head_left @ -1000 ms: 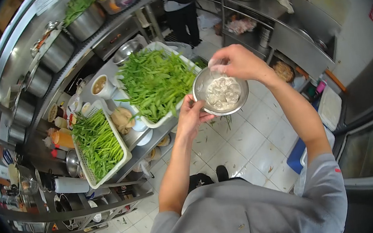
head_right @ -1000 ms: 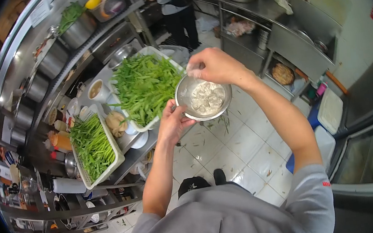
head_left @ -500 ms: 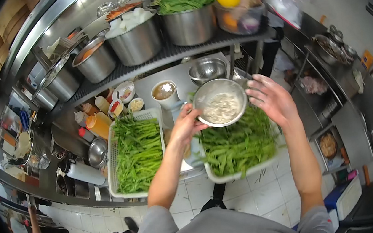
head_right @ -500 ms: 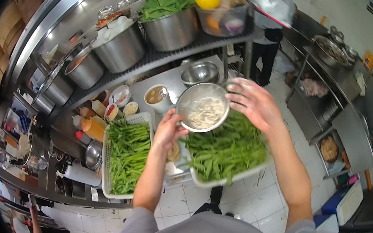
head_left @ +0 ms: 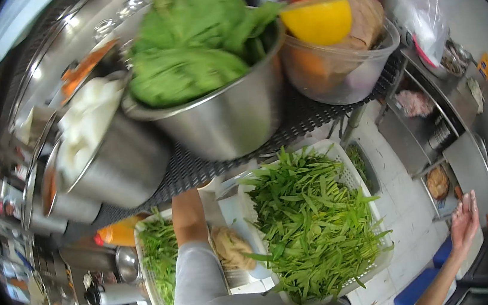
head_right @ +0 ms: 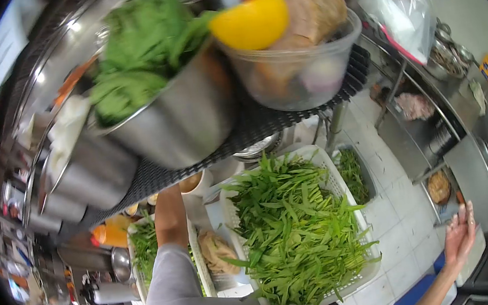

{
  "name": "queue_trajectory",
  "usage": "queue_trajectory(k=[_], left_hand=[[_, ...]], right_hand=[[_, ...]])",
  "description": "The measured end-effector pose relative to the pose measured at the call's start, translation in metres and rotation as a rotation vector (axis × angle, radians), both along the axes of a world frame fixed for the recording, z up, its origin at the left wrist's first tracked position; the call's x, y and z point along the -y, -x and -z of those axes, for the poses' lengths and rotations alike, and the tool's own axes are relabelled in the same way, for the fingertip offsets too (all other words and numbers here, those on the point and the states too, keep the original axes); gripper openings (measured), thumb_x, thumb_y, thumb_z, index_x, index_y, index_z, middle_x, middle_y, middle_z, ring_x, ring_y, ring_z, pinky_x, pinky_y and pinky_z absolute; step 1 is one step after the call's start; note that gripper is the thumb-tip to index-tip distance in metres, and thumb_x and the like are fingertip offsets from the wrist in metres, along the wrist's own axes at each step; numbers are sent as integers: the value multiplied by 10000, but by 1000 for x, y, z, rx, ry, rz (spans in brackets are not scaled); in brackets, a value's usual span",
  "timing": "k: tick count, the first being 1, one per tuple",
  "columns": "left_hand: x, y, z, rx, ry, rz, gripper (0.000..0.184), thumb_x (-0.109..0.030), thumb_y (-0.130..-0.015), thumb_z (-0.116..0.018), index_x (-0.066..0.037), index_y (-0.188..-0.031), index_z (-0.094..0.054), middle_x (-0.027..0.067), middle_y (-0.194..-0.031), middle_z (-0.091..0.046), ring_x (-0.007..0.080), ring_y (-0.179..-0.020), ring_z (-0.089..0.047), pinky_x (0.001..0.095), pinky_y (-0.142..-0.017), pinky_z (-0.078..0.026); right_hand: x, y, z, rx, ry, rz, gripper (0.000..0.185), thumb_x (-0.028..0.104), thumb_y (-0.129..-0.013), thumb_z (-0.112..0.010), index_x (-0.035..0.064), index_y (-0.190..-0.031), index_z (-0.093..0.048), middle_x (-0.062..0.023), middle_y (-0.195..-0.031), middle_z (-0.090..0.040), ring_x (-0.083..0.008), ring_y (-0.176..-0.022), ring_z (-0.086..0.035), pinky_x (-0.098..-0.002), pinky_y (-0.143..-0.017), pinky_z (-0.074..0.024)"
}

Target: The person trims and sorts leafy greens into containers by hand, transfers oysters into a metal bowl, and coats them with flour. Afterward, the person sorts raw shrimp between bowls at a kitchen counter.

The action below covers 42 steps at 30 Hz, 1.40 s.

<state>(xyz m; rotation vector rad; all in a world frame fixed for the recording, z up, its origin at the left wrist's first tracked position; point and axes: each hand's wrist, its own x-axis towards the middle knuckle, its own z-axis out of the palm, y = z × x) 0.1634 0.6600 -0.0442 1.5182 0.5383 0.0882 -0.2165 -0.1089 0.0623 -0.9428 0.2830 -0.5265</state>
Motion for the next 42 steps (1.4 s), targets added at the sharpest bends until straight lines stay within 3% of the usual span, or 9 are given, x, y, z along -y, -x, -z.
queue_trajectory(k=[11, 19, 21, 22, 25, 30, 36, 39, 42], left_hand=[[61, -69, -49, -46, -1140, 82, 365, -166, -938, -549, -44, -1281, -526, 170, -1167, -606, 314, -1043, -602, 388, -858, -506], [105, 96, -119, 64, -1612, 123, 391, -187, -933, -572, -36, -1290, -528, 183, -1217, -593, 315, -1109, -578, 401, -945, -458], [125, 167, -134, 146, -1535, 147, 398, -193, -931, -577, -34, -1293, -528, 186, -1230, -590, 316, -1125, -572, 404, -967, -446], [115, 192, -126, 251, -1277, 225, 384, -160, -946, -537, -36, -1310, -522, 190, -1302, -554, 312, -1228, -511, 380, -1009, -397], [223, 284, -167, 177, -1120, 178, 414, -129, -975, -496, 31, -1355, -451, 182, -1389, -481, 262, -1277, -463, 366, -1070, -348], [409, 381, -211, 213, -903, 393, 624, -164, -949, -529, -56, -1484, -227, 137, -1240, -585, 306, -1085, -594, 421, -924, -501], [556, 366, -193, -369, -83, 832, 705, -531, -993, -242, -113, -1517, -24, 69, -1574, 141, 258, -1455, 63, 495, -1166, -138], [618, 337, -161, -573, -266, 981, 672, -476, -1001, -329, -88, -1512, -126, 138, -1581, -44, 313, -1443, -133, 523, -1121, -260], [646, 296, -83, 96, -117, 1154, 518, -315, -987, -486, -41, -1415, -386, 207, -1446, -388, 314, -1298, -437, 491, -1040, -396]], right_hand=[[142, 178, 105, -230, -154, 480, 463, 189, -990, -494, 78, -1428, -394, -59, -1441, -396, -159, -1067, -505, -275, -857, -457], [277, 191, 216, -176, -302, 583, 477, 235, -974, -470, 77, -1417, -395, -83, -1425, -420, -222, -1170, -461, -341, -905, -434], [339, 215, 288, 207, -102, -62, 552, 354, -968, -450, 125, -1457, -340, -87, -1513, -325, -248, -1208, -433, -357, -940, -410], [304, 188, 254, -147, -230, 476, 545, 365, -959, -460, 141, -1446, -361, -75, -1470, -381, -209, -1146, -471, -342, -885, -433], [328, 192, 253, 113, -189, 340, 322, 277, -933, -538, 149, -1223, -594, 5, -1091, -642, -173, -874, -592, -334, -748, -481], [385, 203, 201, -95, -417, 671, 405, 306, -898, -593, 165, -1274, -548, 30, -1070, -572, -161, -891, -517, -330, -763, -464], [491, 227, 155, 51, -294, 709, 377, 278, -933, -552, 140, -1283, -534, 8, -1112, -541, -146, -881, -518, -294, -763, -459], [559, 229, 125, 87, -180, 767, 371, 279, -932, -558, 128, -1271, -543, 7, -1084, -555, -147, -875, -526, -289, -766, -458], [635, 224, 90, 101, -72, 804, 372, 274, -946, -531, 106, -1277, -544, -6, -1094, -563, -145, -880, -537, -286, -782, -448]])
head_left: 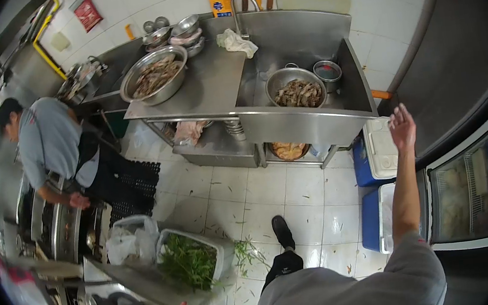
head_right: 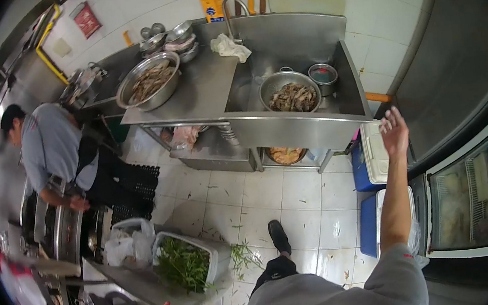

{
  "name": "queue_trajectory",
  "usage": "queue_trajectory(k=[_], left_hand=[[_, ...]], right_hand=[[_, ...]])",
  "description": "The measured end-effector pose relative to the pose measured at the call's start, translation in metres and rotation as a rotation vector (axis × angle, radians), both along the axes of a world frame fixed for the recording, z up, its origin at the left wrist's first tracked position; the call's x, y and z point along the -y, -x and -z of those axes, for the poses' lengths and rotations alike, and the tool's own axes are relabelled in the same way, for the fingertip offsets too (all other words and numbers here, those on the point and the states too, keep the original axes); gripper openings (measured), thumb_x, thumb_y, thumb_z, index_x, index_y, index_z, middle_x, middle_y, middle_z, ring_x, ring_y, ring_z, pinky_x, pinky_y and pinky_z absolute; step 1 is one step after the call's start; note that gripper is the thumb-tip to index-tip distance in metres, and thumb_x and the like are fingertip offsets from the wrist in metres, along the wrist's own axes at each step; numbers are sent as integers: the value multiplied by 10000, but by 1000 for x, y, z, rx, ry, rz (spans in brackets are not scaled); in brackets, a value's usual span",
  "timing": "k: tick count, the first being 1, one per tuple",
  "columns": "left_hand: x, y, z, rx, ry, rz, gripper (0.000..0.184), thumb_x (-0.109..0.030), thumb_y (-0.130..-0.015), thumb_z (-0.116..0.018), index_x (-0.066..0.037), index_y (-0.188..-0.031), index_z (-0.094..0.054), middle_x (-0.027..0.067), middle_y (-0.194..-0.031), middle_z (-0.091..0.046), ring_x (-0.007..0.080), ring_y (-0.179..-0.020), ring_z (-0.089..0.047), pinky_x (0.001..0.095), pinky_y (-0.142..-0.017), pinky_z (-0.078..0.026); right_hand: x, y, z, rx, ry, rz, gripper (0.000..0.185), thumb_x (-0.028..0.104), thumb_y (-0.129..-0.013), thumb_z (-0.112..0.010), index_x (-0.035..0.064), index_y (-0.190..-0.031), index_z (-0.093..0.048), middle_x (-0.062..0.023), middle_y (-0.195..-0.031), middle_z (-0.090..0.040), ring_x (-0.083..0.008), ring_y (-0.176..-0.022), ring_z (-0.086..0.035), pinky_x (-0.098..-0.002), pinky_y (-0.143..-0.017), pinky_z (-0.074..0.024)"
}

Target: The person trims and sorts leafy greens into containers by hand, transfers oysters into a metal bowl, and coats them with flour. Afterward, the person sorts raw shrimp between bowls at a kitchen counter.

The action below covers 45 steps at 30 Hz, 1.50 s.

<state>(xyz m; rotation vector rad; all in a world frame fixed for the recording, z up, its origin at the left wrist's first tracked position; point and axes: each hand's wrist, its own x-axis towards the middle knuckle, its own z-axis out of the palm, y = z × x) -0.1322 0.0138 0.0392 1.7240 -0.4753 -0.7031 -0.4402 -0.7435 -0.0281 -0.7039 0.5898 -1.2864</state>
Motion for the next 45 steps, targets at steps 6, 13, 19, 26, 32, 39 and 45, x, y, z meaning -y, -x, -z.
queue_trajectory(k=[6, 13, 19, 26, 32, 39, 45], left_hand=[[182, -118, 119, 76, -362, -81, 338, -81, -915, -585, 35, -1229, -540, 140, -1114, -641, 186, -884, -652, 289, -775, -504], [340, -154, 99, 153, -356, 88, 334, -122, -886, -625, -38, -1207, -585, 140, -1077, -667, 227, -910, -670, 323, -800, -513], [350, -136, 111, 41, -574, -311, 339, -204, -856, -652, -59, -1161, -628, 171, -1056, -677, 270, -980, -656, 342, -852, -494], [290, 28, 285, -290, -857, -680, 273, -248, -844, -668, -26, -1003, -683, 139, -971, -701, 247, -981, -656, 348, -830, -496], [395, 153, 225, -486, -924, -624, 244, -200, -894, -526, -32, -988, -677, 116, -934, -687, 253, -907, -646, 363, -799, -515], [335, 83, 258, -435, -964, -538, 211, -128, -871, -511, -99, -987, -685, 91, -849, -692, 233, -784, -663, 348, -714, -520], [407, -157, 146, 147, -740, -737, 326, -274, -923, -584, -6, -1102, -634, 147, -982, -688, 233, -908, -667, 311, -817, -499]], right_hand=[[137, -54, -42, -133, 96, -11, 415, 256, -979, -478, 69, -1350, -462, -41, -1103, -576, -172, -901, -545, -319, -793, -442], [253, -221, -1, -234, 38, -215, 529, 309, -928, -549, 103, -1399, -425, -26, -1166, -544, -153, -935, -518, -297, -813, -419], [327, -431, 40, -498, -66, -528, 582, 349, -889, -595, 151, -1404, -406, -38, -1133, -594, -168, -869, -551, -306, -749, -433], [357, -612, 67, -454, -15, -940, 710, 504, -930, -537, 292, -1485, -148, -87, -970, -622, -168, -732, -595, -311, -657, -483], [405, -595, 55, -933, 397, -1066, 726, 298, -956, -570, 251, -1524, -120, -9, -632, -545, -94, -472, -496, -242, -402, -356], [368, -605, 45, -1115, 593, -1380, 515, 283, -937, -560, 101, -1399, -424, -29, -589, -572, -100, -490, -542, -240, -480, -431], [369, -542, 93, -886, 158, -1018, 308, 231, -918, -598, 7, -1130, -591, -62, -748, -644, -144, -601, -629, -266, -521, -496]])
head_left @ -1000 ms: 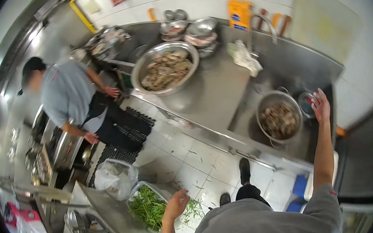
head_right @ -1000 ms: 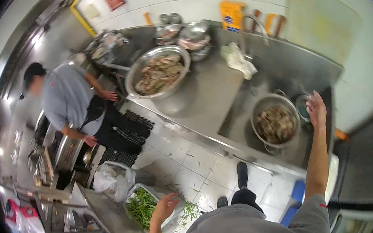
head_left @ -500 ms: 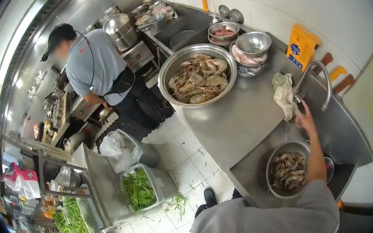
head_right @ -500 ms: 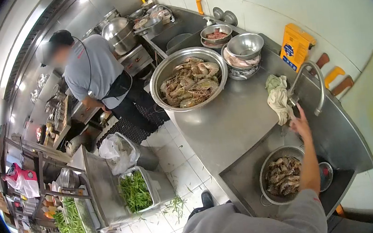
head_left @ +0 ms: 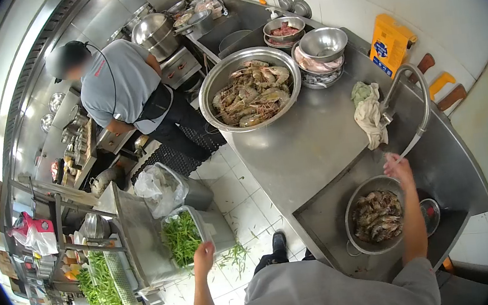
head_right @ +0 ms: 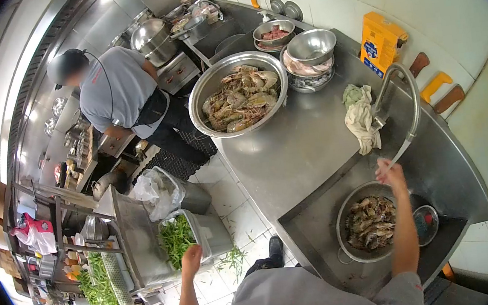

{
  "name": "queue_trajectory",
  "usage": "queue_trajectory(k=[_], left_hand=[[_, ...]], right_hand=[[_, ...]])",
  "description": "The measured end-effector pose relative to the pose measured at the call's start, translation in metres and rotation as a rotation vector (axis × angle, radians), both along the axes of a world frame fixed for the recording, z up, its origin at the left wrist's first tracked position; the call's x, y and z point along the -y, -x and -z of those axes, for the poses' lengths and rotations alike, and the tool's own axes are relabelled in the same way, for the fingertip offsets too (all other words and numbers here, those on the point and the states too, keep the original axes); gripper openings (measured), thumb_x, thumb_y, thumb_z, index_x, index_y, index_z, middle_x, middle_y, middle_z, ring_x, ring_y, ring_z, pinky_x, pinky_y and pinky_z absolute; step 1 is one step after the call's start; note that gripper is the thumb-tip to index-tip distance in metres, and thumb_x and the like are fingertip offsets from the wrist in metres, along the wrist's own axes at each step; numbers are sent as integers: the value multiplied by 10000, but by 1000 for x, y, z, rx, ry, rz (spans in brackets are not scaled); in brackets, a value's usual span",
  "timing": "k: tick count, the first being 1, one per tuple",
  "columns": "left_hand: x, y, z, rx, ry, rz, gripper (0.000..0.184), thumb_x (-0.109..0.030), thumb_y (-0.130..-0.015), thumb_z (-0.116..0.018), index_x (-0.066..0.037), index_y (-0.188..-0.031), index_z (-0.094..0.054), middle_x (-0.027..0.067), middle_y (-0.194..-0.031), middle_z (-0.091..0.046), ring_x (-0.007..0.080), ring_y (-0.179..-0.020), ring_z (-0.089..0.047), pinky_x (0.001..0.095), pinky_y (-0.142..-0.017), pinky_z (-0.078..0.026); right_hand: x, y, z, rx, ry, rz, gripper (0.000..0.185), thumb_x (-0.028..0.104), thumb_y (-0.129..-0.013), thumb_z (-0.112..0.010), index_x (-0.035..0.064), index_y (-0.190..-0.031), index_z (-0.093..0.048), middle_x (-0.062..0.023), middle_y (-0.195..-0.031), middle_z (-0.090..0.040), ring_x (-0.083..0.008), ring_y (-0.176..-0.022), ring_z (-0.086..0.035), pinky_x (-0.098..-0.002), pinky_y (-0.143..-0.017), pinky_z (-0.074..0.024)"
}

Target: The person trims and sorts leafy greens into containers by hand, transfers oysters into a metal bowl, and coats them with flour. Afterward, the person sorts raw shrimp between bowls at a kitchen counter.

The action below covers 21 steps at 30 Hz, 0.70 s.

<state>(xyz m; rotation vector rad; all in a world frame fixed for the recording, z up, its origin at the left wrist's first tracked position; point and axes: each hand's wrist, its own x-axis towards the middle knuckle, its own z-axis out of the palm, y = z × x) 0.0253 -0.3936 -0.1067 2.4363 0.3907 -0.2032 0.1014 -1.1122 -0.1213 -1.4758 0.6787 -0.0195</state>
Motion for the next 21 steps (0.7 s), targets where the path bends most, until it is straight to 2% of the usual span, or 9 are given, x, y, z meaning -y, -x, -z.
queue_trajectory(k=[2, 5, 7, 8, 10, 12, 15, 18, 21], left_hand=[[52, -52, -5, 116, 374, 62, 272, -171, -931, -590, -2, -1144, -616, 107, -1056, -684, 163, -916, -656, 280, -818, -508], [180, -101, -39, 97, 508, 339, 250, -115, -941, -560, -13, -1165, -604, 87, -1075, -679, 161, -966, -655, 289, -830, -511], [270, -113, -52, -7, 712, 563, 259, -110, -964, -519, 4, -1189, -576, 80, -1102, -656, 151, -995, -632, 283, -862, -496], [316, -113, -70, -139, 536, 644, 270, -146, -960, -536, -35, -1202, -581, 63, -1089, -655, 129, -958, -622, 274, -820, -499], [389, -113, -38, -93, 776, 836, 252, -176, -931, -576, -31, -1133, -616, 89, -1035, -678, 174, -957, -640, 318, -844, -501], [459, -117, 9, -20, 723, 991, 252, -174, -914, -589, -13, -1105, -623, 94, -999, -686, 170, -921, -639, 319, -819, -503], [553, -127, 27, -308, 1020, 867, 210, -122, -883, -602, -9, -1055, -644, 67, -893, -676, 136, -733, -631, 289, -701, -513], [626, -139, 27, -274, 1285, 733, 148, -109, -885, -615, -12, -988, -661, 44, -806, -664, 118, -650, -616, 253, -601, -504], [646, -157, -49, -484, 1141, 775, 259, -205, -907, -619, -2, -1068, -631, 52, -845, -669, 118, -692, -637, 236, -600, -498]], right_hand=[[5, 21, 49, 41, -223, 13, 302, 213, -906, -606, -10, -1108, -588, -92, -827, -660, -194, -688, -661, -312, -598, -547], [-5, 18, 86, -95, -174, 38, 293, 191, -891, -615, -32, -1080, -591, -119, -833, -661, -228, -717, -669, -352, -660, -569], [-11, 11, 74, -24, -169, 111, 317, 181, -871, -639, -50, -1083, -592, -134, -867, -666, -232, -754, -673, -353, -678, -568], [-14, 9, 67, 11, -165, 147, 329, 176, -861, -651, -59, -1085, -592, -141, -884, -668, -235, -772, -675, -353, -687, -568], [-12, 14, 40, 93, -102, 144, 337, 157, -865, -656, -71, -1103, -588, -150, -925, -670, -239, -798, -677, -345, -707, -564], [-14, 23, -6, 200, -98, 162, 337, 138, -880, -646, -78, -1130, -580, -157, -974, -669, -240, -830, -677, -336, -729, -558], [-30, 60, -71, 438, -141, 363, 274, 113, -925, -597, -77, -1122, -584, -144, -1005, -661, -239, -873, -668, -343, -774, -548], [-21, 98, -36, 543, -249, 637, 293, 136, -914, -622, -59, -1127, -576, -146, -1007, -653, -245, -904, -658, -346, -798, -540], [-32, 114, 10, 306, -305, 582, 270, 142, -901, -640, -31, -1096, -569, -142, -1000, -641, -249, -894, -650, -344, -808, -534]])
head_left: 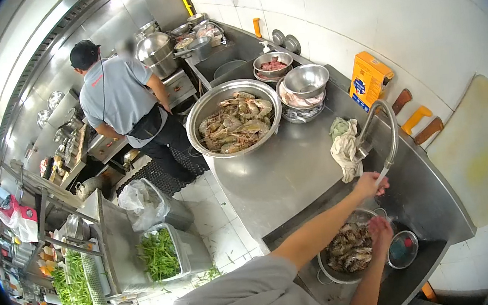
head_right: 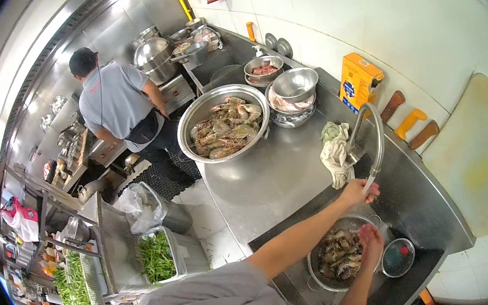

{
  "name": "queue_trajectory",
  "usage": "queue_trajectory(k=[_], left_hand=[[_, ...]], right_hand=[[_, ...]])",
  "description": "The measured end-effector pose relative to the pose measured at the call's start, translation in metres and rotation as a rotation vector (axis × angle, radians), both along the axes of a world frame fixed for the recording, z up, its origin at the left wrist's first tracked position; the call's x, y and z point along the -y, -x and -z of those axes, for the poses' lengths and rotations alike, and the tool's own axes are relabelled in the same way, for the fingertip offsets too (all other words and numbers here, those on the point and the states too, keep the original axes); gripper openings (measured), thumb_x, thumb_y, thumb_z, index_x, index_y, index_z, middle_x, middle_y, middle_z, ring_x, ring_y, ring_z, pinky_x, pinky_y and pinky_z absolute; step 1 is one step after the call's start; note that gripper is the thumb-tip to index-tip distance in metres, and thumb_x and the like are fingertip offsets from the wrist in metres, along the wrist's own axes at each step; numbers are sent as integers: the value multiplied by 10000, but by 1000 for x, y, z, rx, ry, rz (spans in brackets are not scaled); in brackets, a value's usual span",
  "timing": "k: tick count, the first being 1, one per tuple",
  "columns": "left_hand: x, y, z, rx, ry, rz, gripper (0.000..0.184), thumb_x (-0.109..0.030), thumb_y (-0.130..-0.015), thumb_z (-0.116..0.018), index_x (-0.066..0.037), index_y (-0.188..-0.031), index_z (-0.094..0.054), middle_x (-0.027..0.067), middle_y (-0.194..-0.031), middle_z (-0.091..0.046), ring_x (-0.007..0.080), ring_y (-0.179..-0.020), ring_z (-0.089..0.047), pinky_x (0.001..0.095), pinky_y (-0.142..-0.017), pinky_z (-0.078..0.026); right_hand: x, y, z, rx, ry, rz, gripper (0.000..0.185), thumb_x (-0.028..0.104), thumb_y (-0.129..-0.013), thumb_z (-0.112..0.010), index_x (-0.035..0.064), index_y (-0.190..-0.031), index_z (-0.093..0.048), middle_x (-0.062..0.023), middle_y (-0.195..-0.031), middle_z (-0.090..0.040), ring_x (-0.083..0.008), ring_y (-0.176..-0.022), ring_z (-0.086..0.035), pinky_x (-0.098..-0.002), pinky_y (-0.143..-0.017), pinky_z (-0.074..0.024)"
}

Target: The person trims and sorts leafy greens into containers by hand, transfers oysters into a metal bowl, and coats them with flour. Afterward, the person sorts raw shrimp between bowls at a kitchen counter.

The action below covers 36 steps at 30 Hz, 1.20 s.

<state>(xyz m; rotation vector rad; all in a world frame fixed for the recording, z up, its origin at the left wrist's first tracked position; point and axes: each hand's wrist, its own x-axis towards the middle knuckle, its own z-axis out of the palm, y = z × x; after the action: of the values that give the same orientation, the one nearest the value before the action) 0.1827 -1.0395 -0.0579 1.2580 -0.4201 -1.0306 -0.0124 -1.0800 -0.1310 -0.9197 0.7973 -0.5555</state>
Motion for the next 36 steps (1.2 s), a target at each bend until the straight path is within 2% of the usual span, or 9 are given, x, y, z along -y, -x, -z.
queue_trajectory(k=[5, 9, 14, 18, 24, 28, 31, 34, 36], left_hand=[[-14, 4, -60, 470, -316, -44, 289, -282, -910, -622, -3, -984, -642, 92, -713, -643, 178, -633, -632, 362, -547, -492], [-30, 5, 76, 694, -140, -634, 353, -347, -931, -552, -17, -1045, -606, 182, -769, -657, 328, -690, -646, 417, -659, -496], [-34, 36, 18, -150, -82, -554, 660, -495, -844, -663, 34, -1228, -570, 132, -1191, -608, 220, -1151, -544, 341, -939, -429], [-8, 21, 38, 22, -210, -316, 599, -498, -852, -635, 41, -1111, -616, 158, -1055, -648, 243, -985, -614, 363, -816, -474], [15, -4, 53, 432, -363, -192, 421, -398, -893, -571, 11, -925, -664, 225, -838, -667, 302, -795, -667, 379, -679, -495], [12, 8, 23, 927, -428, -160, 283, -249, -852, -554, 8, -820, -667, 228, -766, -648, 411, -793, -640, 459, -701, -509], [11, -2, 3, 535, -390, 151, 238, -212, -871, -531, 10, -877, -617, 230, -885, -646, 385, -881, -639, 447, -742, -507], [13, -2, -9, 1099, -49, 95, 127, -103, -836, -553, 0, -875, -618, 206, -906, -657, 350, -839, -651, 426, -711, -518], [20, 4, -11, 973, 5, -58, 124, -87, -811, -593, -3, -886, -644, 133, -709, -663, 275, -630, -656, 373, -612, -522]], right_hand=[[-9, -59, 30, 82, -69, -193, 211, 134, -887, -638, 14, -1046, -569, -96, -972, -625, -194, -793, -617, -327, -722, -516], [6, -139, 33, 275, -85, -110, 212, 146, -890, -649, -6, -1035, -620, -78, -904, -652, -156, -750, -616, -300, -634, -507], [10, -180, 12, 340, -269, 48, 224, 196, -915, -624, 5, -1032, -624, -89, -920, -668, -167, -771, -630, -305, -625, -520], [-16, -154, -65, 253, -139, -8, 328, 248, -943, -582, -23, -1128, -579, -98, -997, -654, -197, -900, -629, -264, -788, -501], [-32, -97, -69, 390, 19, -26, 389, 252, -955, -566, -21, -1228, -518, -102, -1173, -579, -193, -1010, -576, -318, -875, -449], [-49, -57, -39, 330, -189, 105, 351, 226, -946, -576, -19, -1194, -534, -66, -1117, -584, -186, -1021, -558, -355, -869, -442], [-38, -67, 47, 194, -300, 35, 428, 257, -944, -591, -24, -1257, -514, -84, -1177, -581, -191, -1062, -547, -338, -871, -440], [-11, -105, 68, 82, -278, -25, 384, 195, -927, -614, -15, -1233, -519, -117, -1187, -579, -226, -1103, -547, -376, -914, -445], [0, -129, 61, 125, -18, -114, 321, 146, -904, -630, 2, -1176, -537, -123, -1135, -581, -262, -1064, -561, -389, -908, -470]])
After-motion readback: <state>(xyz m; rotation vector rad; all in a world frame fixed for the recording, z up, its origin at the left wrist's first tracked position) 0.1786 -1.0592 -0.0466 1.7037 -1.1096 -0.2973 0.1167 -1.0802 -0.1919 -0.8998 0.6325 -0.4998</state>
